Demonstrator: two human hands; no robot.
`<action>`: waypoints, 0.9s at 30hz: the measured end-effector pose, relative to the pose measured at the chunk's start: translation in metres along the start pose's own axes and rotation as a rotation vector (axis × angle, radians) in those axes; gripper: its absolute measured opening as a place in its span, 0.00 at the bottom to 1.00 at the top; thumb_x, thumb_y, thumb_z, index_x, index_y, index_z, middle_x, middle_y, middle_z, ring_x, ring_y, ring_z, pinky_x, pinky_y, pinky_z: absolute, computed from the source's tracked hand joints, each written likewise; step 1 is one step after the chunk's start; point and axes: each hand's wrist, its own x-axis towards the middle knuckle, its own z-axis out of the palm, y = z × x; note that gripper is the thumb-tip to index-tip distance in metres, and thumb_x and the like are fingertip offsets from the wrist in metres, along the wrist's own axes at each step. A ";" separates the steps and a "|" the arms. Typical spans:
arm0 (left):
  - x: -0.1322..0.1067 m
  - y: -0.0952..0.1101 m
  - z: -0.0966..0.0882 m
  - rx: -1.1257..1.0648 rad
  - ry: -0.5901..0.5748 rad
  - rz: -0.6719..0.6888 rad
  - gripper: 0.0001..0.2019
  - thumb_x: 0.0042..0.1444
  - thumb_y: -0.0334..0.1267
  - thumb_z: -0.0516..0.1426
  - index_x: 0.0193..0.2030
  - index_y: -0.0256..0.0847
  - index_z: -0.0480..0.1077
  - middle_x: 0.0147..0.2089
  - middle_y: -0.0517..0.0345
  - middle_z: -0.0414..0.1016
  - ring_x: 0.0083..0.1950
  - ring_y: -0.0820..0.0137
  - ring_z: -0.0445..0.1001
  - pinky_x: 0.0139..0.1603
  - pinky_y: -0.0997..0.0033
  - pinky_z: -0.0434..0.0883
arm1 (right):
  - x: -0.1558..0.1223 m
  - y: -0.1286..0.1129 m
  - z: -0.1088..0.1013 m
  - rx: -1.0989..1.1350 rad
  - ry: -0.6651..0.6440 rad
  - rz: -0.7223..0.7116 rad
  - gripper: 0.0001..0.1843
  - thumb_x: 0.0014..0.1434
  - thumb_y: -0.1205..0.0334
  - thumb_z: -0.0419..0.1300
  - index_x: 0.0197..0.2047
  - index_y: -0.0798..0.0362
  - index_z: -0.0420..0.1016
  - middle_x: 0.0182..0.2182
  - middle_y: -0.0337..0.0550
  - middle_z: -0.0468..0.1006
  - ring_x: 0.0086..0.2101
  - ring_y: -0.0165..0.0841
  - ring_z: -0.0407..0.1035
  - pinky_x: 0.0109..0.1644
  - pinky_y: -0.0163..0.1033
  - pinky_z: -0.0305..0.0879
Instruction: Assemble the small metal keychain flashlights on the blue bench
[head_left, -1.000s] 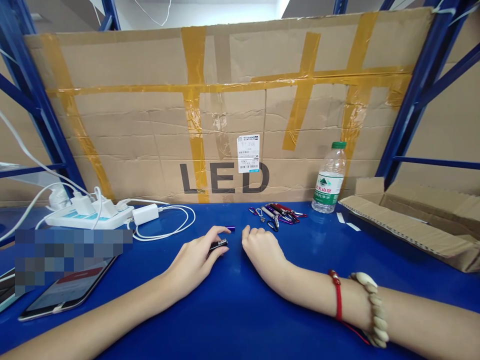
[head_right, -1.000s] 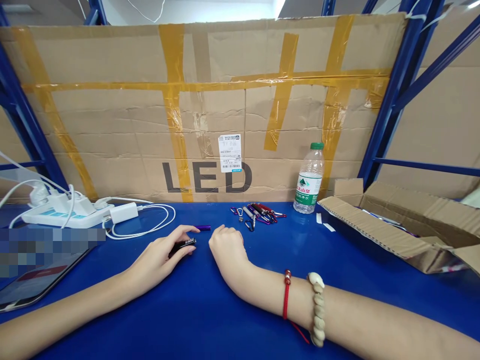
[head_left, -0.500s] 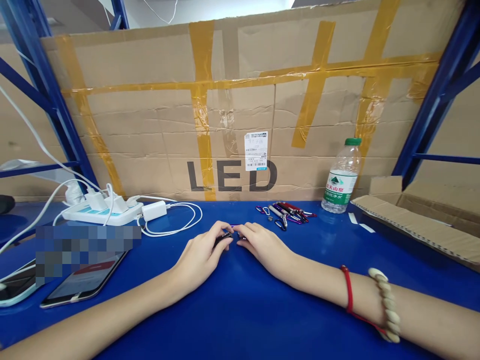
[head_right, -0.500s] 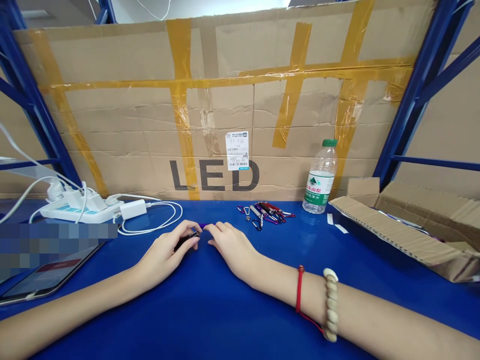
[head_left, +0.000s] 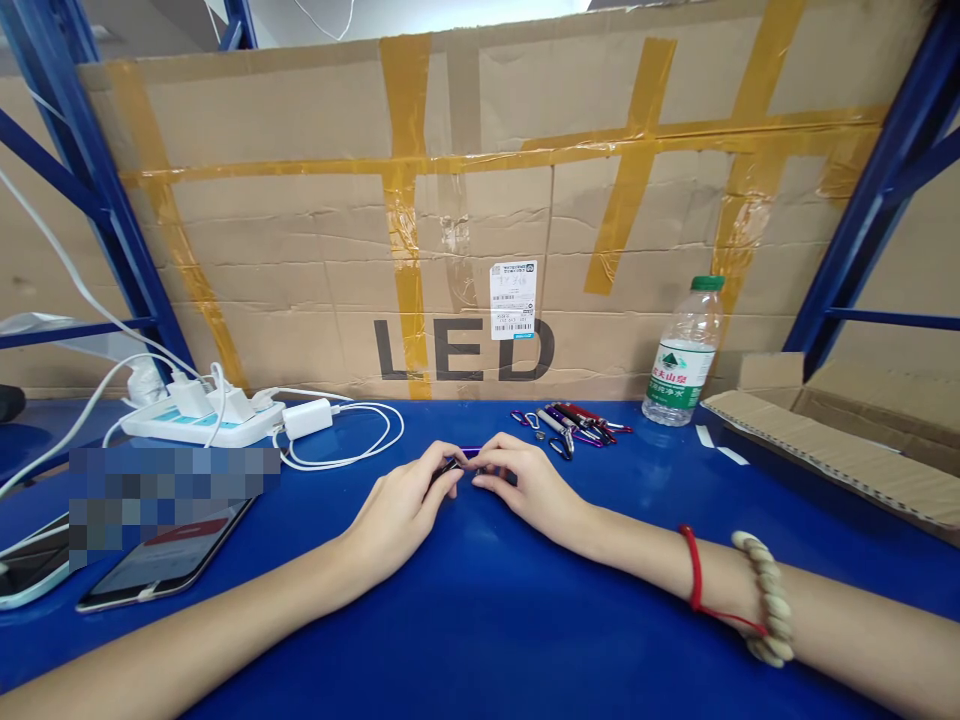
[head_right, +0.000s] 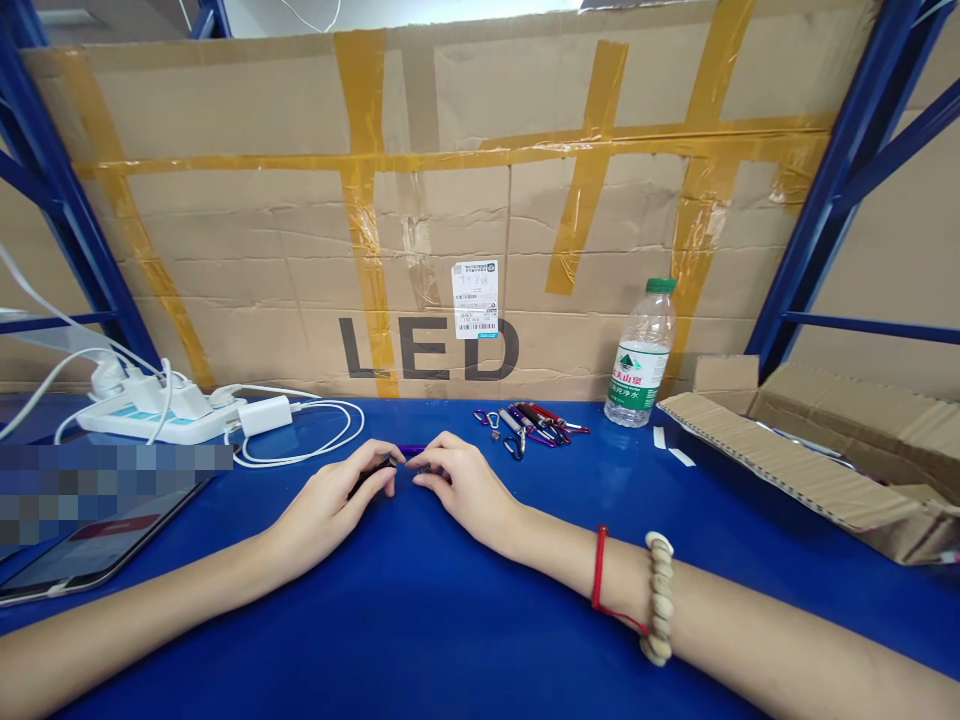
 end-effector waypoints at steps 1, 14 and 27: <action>0.000 -0.001 0.000 -0.004 -0.001 0.002 0.10 0.59 0.42 0.42 0.43 0.44 0.59 0.30 0.63 0.69 0.32 0.72 0.69 0.36 0.74 0.63 | 0.000 -0.001 0.000 0.025 0.004 0.028 0.08 0.51 0.69 0.57 0.36 0.53 0.74 0.31 0.42 0.70 0.28 0.26 0.66 0.33 0.33 0.65; 0.002 -0.004 0.002 -0.053 -0.004 0.023 0.10 0.59 0.41 0.41 0.45 0.45 0.55 0.28 0.64 0.64 0.29 0.72 0.65 0.33 0.73 0.62 | 0.003 0.000 -0.004 0.571 0.078 0.420 0.17 0.32 0.57 0.67 0.26 0.59 0.75 0.21 0.43 0.76 0.24 0.32 0.71 0.30 0.36 0.68; 0.002 -0.005 0.001 -0.017 -0.070 0.067 0.11 0.59 0.41 0.42 0.42 0.45 0.62 0.40 0.59 0.68 0.39 0.70 0.66 0.39 0.72 0.63 | 0.000 -0.017 -0.007 0.396 0.104 0.259 0.09 0.47 0.59 0.59 0.30 0.55 0.74 0.25 0.40 0.75 0.23 0.25 0.66 0.23 0.29 0.62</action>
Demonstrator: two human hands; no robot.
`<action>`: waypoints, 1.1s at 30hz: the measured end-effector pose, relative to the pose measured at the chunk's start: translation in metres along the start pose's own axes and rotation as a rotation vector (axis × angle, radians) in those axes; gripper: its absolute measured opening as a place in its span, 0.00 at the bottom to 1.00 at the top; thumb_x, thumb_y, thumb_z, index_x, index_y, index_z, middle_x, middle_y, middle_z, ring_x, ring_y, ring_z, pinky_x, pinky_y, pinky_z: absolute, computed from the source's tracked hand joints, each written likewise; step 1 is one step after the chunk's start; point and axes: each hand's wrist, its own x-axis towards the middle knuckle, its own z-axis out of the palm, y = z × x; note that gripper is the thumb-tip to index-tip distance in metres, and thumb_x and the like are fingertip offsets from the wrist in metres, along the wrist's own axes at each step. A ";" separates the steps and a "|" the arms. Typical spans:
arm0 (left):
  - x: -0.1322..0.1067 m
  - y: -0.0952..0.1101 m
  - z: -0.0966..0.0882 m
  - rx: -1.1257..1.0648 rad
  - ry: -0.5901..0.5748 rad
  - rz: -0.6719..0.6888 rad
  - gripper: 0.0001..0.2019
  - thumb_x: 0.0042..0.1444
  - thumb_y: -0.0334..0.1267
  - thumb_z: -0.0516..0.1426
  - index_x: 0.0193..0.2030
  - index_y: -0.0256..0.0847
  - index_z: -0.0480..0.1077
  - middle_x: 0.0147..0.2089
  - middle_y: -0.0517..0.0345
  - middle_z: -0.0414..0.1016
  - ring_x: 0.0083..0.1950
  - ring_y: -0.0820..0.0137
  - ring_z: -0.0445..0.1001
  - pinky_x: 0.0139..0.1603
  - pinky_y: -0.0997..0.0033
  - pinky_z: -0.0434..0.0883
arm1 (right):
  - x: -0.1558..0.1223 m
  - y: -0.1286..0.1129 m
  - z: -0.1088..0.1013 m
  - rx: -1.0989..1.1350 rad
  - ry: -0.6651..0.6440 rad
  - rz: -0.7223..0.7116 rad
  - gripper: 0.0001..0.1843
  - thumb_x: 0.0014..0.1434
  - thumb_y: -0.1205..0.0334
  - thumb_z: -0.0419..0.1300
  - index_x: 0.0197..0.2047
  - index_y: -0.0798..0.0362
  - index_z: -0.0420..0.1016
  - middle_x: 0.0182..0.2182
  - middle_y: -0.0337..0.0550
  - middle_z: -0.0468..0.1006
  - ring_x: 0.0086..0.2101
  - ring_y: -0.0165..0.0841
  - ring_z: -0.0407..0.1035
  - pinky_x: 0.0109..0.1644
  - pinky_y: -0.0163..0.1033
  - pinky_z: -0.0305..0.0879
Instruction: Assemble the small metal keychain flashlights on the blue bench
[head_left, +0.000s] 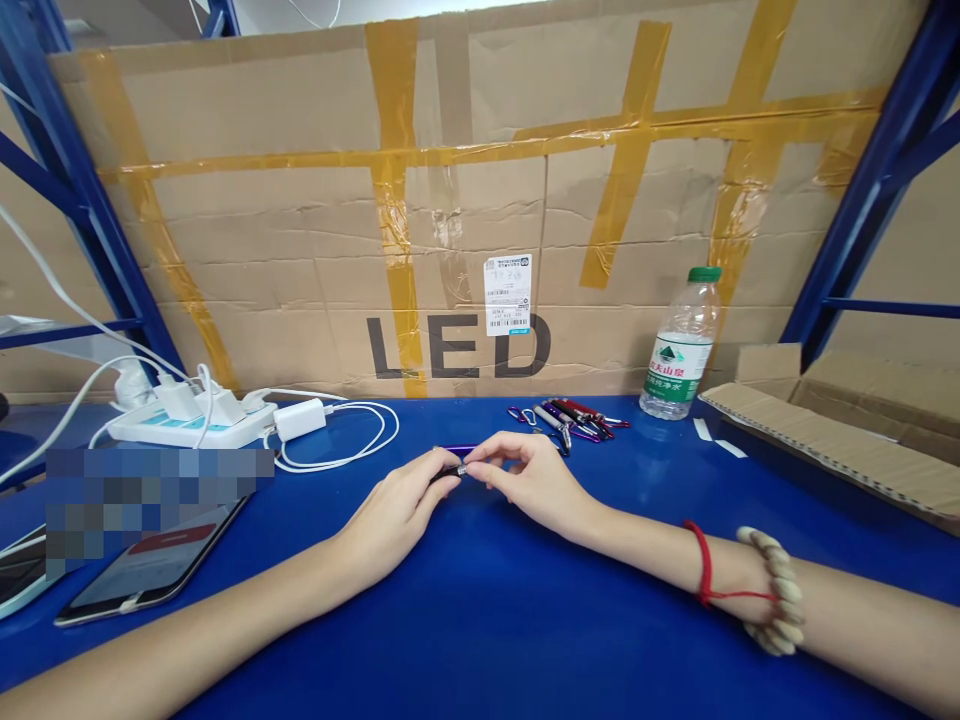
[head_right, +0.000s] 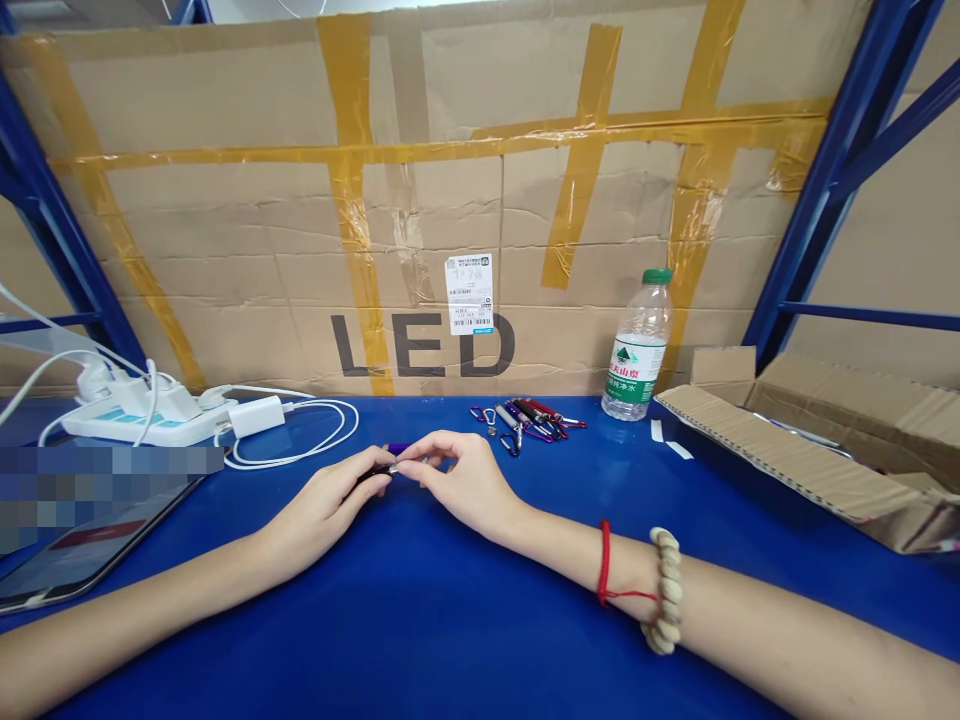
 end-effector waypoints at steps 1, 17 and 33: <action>0.000 -0.001 0.000 0.006 -0.010 -0.002 0.12 0.59 0.41 0.41 0.42 0.45 0.62 0.39 0.59 0.68 0.38 0.70 0.66 0.38 0.72 0.63 | 0.000 0.000 0.000 -0.004 -0.009 -0.003 0.09 0.47 0.59 0.59 0.29 0.55 0.74 0.24 0.40 0.75 0.23 0.25 0.66 0.24 0.30 0.62; 0.000 0.001 -0.001 0.025 -0.075 -0.008 0.13 0.59 0.38 0.40 0.44 0.45 0.62 0.24 0.65 0.63 0.27 0.74 0.64 0.29 0.77 0.59 | -0.002 0.002 -0.001 0.020 -0.055 -0.128 0.07 0.44 0.60 0.63 0.26 0.55 0.76 0.28 0.41 0.73 0.26 0.26 0.67 0.29 0.32 0.64; -0.001 0.003 -0.004 -0.048 -0.112 0.059 0.14 0.59 0.39 0.42 0.47 0.42 0.63 0.33 0.59 0.69 0.34 0.72 0.66 0.37 0.74 0.63 | -0.001 0.007 -0.003 -0.041 -0.028 -0.189 0.04 0.44 0.62 0.63 0.25 0.52 0.76 0.26 0.40 0.75 0.29 0.29 0.69 0.33 0.34 0.65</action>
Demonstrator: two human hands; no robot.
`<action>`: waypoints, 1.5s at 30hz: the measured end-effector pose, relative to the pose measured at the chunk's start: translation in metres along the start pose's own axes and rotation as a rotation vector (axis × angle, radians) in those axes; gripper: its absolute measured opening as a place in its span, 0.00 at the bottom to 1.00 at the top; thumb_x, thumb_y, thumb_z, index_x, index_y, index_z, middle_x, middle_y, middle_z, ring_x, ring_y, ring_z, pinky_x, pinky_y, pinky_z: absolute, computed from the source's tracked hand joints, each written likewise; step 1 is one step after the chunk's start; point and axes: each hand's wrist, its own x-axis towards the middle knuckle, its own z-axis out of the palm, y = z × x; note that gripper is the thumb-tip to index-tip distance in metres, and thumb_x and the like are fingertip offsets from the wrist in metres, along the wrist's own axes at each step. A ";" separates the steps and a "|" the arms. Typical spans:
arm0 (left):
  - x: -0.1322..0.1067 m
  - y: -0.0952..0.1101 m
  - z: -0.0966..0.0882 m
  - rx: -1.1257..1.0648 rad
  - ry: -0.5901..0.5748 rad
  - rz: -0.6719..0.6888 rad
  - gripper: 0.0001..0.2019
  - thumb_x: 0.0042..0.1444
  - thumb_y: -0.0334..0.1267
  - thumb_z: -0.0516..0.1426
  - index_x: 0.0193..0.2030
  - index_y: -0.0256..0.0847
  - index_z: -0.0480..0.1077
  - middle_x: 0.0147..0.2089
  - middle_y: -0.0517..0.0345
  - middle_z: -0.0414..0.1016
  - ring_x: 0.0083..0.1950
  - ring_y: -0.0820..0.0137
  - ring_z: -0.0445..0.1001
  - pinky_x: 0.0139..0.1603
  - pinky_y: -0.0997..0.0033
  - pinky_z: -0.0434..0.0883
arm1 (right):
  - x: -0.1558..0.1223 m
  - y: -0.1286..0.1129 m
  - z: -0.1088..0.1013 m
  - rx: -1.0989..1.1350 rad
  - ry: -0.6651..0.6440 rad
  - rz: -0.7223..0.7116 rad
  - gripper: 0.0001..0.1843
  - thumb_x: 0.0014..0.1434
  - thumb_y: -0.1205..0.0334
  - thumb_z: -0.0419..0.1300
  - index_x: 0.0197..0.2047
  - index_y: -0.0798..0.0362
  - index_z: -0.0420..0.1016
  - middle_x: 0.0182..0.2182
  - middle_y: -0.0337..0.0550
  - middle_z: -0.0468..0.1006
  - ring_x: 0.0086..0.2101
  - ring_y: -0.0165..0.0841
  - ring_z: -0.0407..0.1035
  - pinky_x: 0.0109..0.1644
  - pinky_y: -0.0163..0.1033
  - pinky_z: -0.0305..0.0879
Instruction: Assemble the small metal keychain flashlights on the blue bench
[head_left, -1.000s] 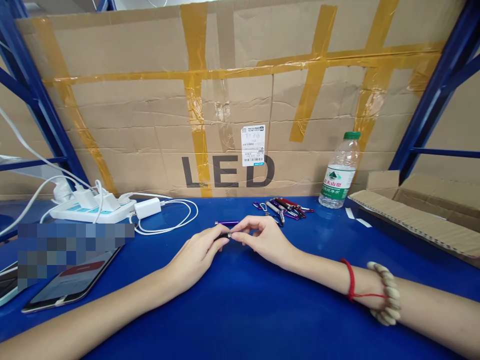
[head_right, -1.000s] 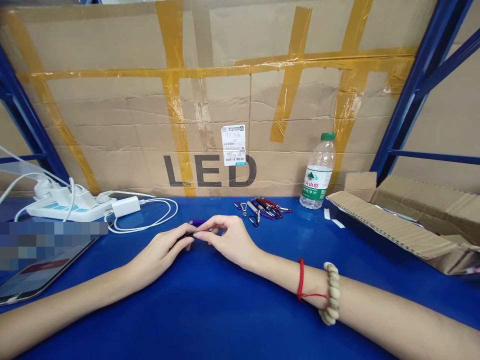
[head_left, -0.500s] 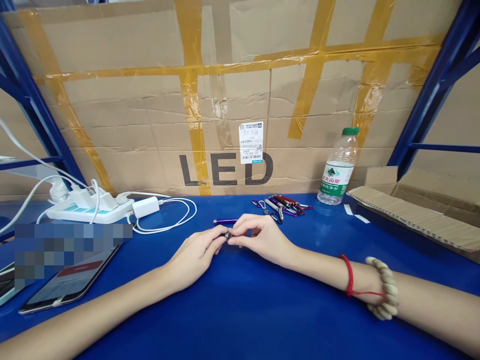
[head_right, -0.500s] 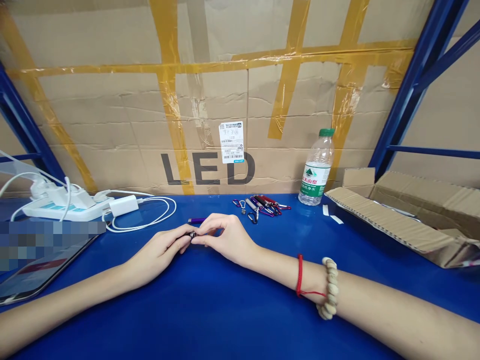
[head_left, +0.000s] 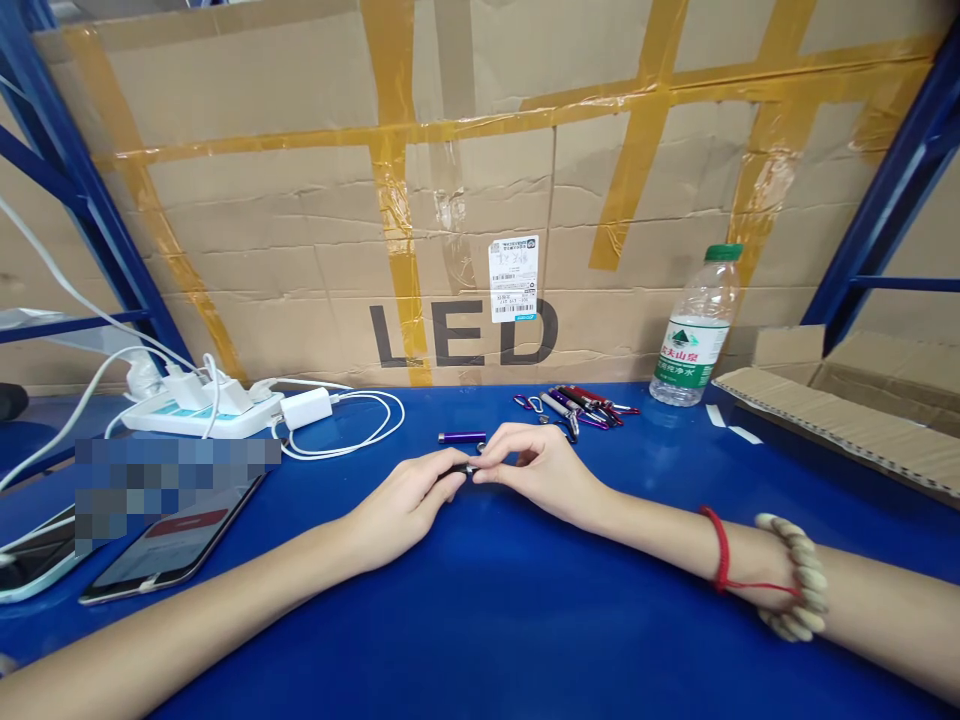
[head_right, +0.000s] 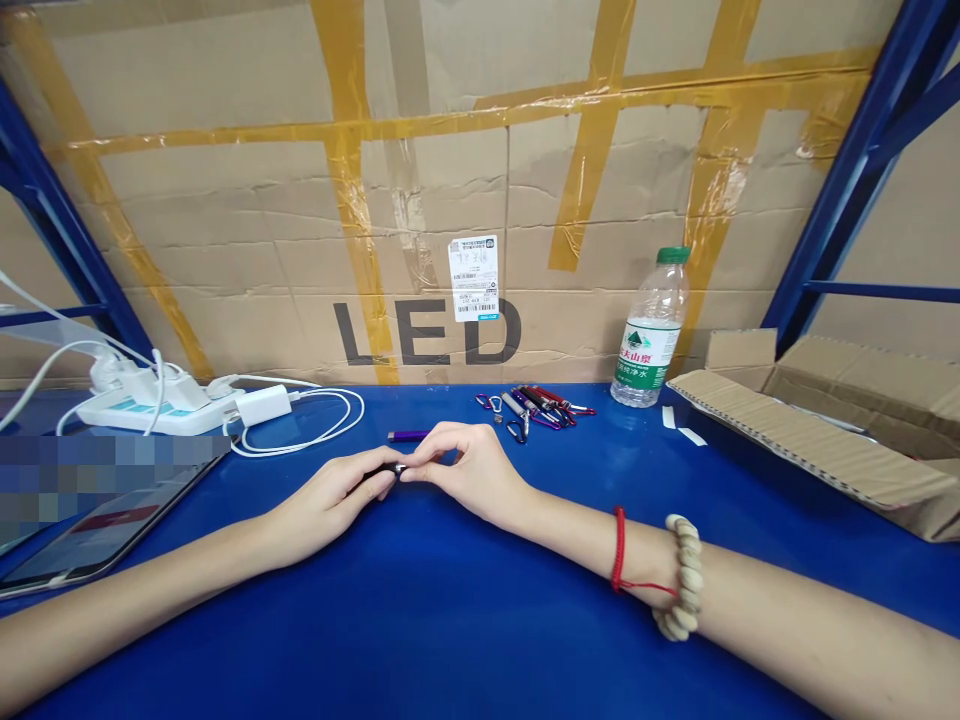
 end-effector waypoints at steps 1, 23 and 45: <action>0.000 -0.001 0.000 0.006 0.004 0.001 0.15 0.59 0.39 0.42 0.48 0.42 0.62 0.31 0.60 0.68 0.32 0.73 0.65 0.36 0.75 0.63 | 0.000 -0.001 0.000 -0.015 0.008 0.019 0.05 0.44 0.61 0.63 0.26 0.52 0.76 0.27 0.40 0.75 0.29 0.29 0.69 0.32 0.34 0.65; -0.001 -0.004 0.000 0.061 -0.041 -0.006 0.10 0.60 0.38 0.41 0.40 0.42 0.61 0.33 0.61 0.68 0.34 0.72 0.67 0.32 0.76 0.61 | 0.002 0.002 -0.007 -0.171 -0.153 -0.283 0.08 0.53 0.63 0.56 0.29 0.50 0.77 0.29 0.41 0.73 0.30 0.28 0.69 0.34 0.34 0.67; -0.005 -0.007 0.005 0.150 0.184 0.146 0.07 0.57 0.34 0.46 0.30 0.40 0.60 0.33 0.59 0.69 0.35 0.71 0.68 0.37 0.73 0.65 | -0.002 -0.009 0.002 -0.102 -0.080 0.078 0.05 0.44 0.65 0.62 0.20 0.56 0.72 0.23 0.39 0.73 0.25 0.26 0.66 0.30 0.32 0.61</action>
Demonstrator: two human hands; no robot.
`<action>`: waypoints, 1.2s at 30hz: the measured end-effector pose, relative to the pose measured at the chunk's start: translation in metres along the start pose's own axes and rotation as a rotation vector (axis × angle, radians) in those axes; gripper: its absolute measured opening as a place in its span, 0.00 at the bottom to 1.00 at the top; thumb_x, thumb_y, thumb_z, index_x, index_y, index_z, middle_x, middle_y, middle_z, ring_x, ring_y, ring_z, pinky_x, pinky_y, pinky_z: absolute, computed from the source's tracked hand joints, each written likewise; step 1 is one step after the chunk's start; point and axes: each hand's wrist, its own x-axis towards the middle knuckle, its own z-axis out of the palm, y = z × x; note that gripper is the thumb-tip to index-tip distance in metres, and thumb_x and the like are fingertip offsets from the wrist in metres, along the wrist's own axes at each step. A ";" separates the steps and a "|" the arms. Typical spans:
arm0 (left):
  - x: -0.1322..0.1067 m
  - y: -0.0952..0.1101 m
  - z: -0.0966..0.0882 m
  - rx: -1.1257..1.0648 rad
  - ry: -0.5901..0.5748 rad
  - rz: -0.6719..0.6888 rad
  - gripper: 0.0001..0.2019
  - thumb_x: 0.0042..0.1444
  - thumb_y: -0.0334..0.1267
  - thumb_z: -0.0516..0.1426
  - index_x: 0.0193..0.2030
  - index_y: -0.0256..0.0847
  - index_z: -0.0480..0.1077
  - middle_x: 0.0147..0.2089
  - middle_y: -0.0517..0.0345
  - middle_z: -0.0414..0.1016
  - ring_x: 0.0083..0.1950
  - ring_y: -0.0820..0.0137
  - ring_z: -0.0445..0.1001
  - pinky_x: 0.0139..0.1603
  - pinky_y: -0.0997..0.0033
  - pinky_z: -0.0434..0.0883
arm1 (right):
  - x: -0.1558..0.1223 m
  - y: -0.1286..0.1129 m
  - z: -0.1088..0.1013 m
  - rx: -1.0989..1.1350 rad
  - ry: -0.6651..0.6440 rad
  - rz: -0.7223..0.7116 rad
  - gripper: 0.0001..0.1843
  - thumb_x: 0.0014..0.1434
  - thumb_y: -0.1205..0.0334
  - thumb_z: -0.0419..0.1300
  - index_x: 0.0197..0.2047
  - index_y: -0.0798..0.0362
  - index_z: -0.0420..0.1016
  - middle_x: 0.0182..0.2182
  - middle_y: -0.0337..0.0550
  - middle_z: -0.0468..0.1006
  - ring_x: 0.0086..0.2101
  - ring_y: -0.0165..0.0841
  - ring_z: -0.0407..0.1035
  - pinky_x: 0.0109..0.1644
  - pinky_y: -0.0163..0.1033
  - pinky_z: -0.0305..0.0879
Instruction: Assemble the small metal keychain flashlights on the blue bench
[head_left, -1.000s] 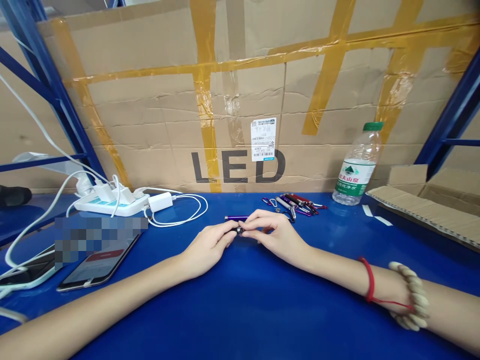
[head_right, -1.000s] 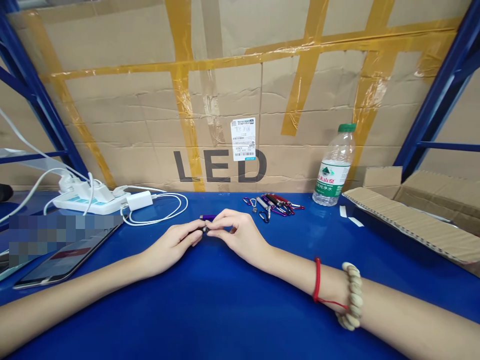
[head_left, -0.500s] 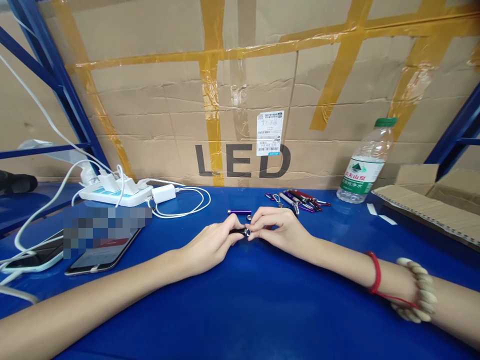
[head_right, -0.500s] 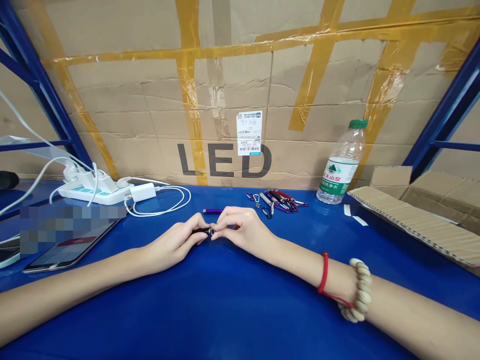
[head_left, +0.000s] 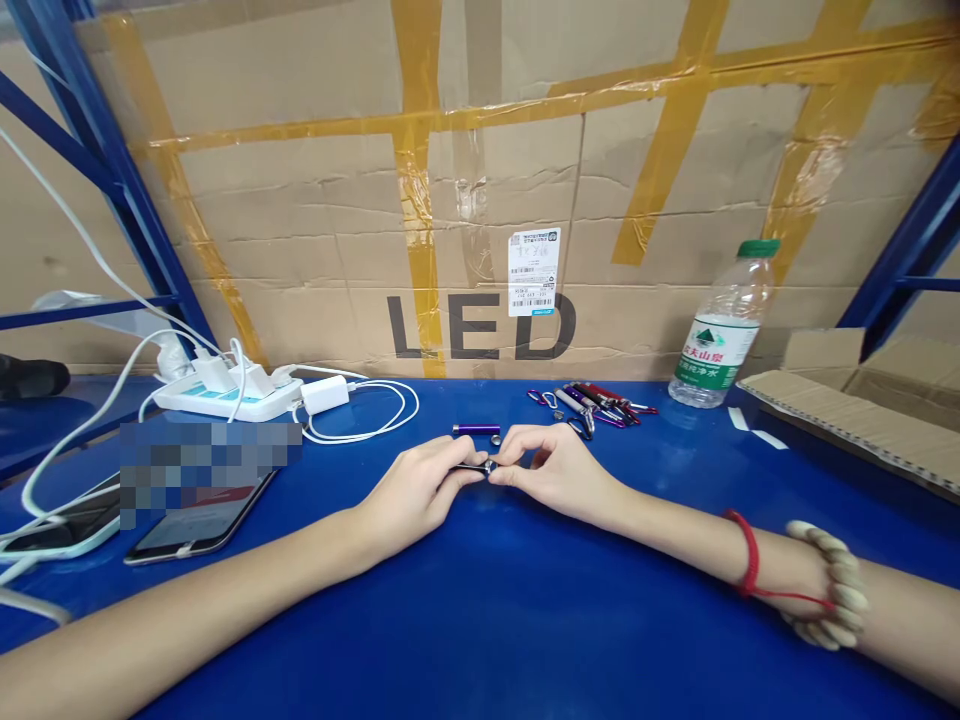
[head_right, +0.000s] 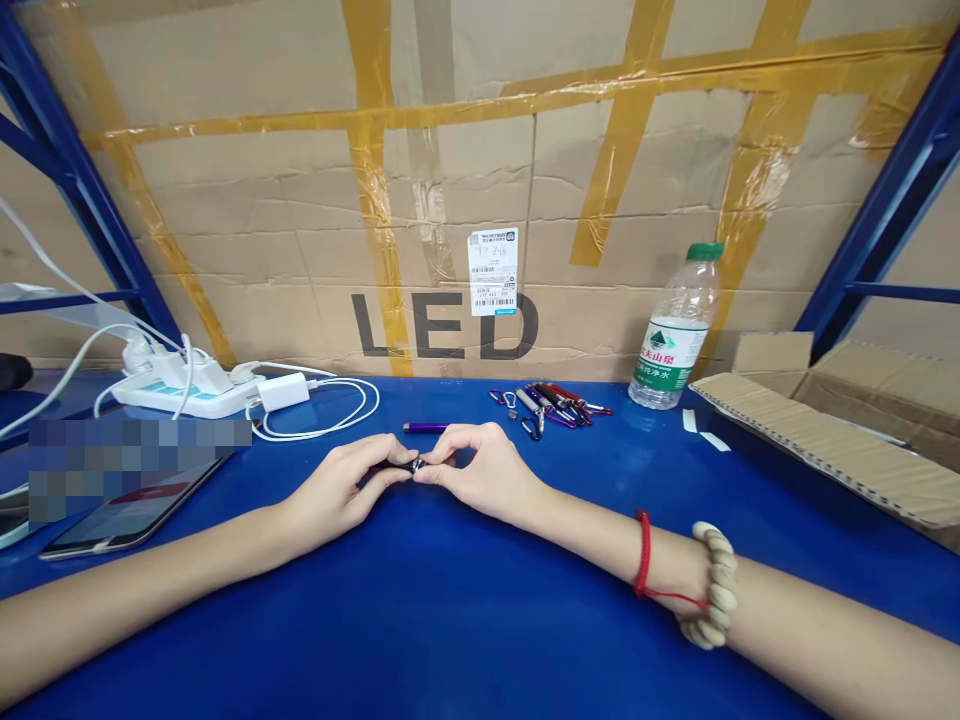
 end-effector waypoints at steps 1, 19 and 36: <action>0.000 0.000 0.000 0.000 0.010 -0.003 0.07 0.57 0.34 0.46 0.30 0.40 0.61 0.33 0.59 0.69 0.35 0.71 0.68 0.37 0.73 0.65 | 0.000 0.000 0.000 0.006 0.001 0.015 0.05 0.44 0.64 0.62 0.20 0.56 0.72 0.24 0.39 0.73 0.25 0.26 0.66 0.30 0.32 0.61; 0.009 -0.005 -0.001 -0.200 -0.004 -0.124 0.15 0.59 0.37 0.42 0.49 0.43 0.63 0.29 0.62 0.69 0.33 0.73 0.68 0.38 0.75 0.64 | 0.007 0.004 0.001 -0.016 0.051 0.199 0.17 0.47 0.50 0.57 0.21 0.57 0.73 0.18 0.39 0.72 0.20 0.26 0.62 0.24 0.31 0.57; 0.010 -0.007 -0.002 -0.336 0.117 -0.262 0.11 0.58 0.40 0.42 0.42 0.43 0.61 0.25 0.64 0.64 0.30 0.72 0.65 0.34 0.75 0.62 | -0.016 0.007 -0.033 -0.513 0.009 0.148 0.14 0.51 0.52 0.53 0.38 0.47 0.73 0.31 0.37 0.74 0.24 0.26 0.65 0.28 0.32 0.59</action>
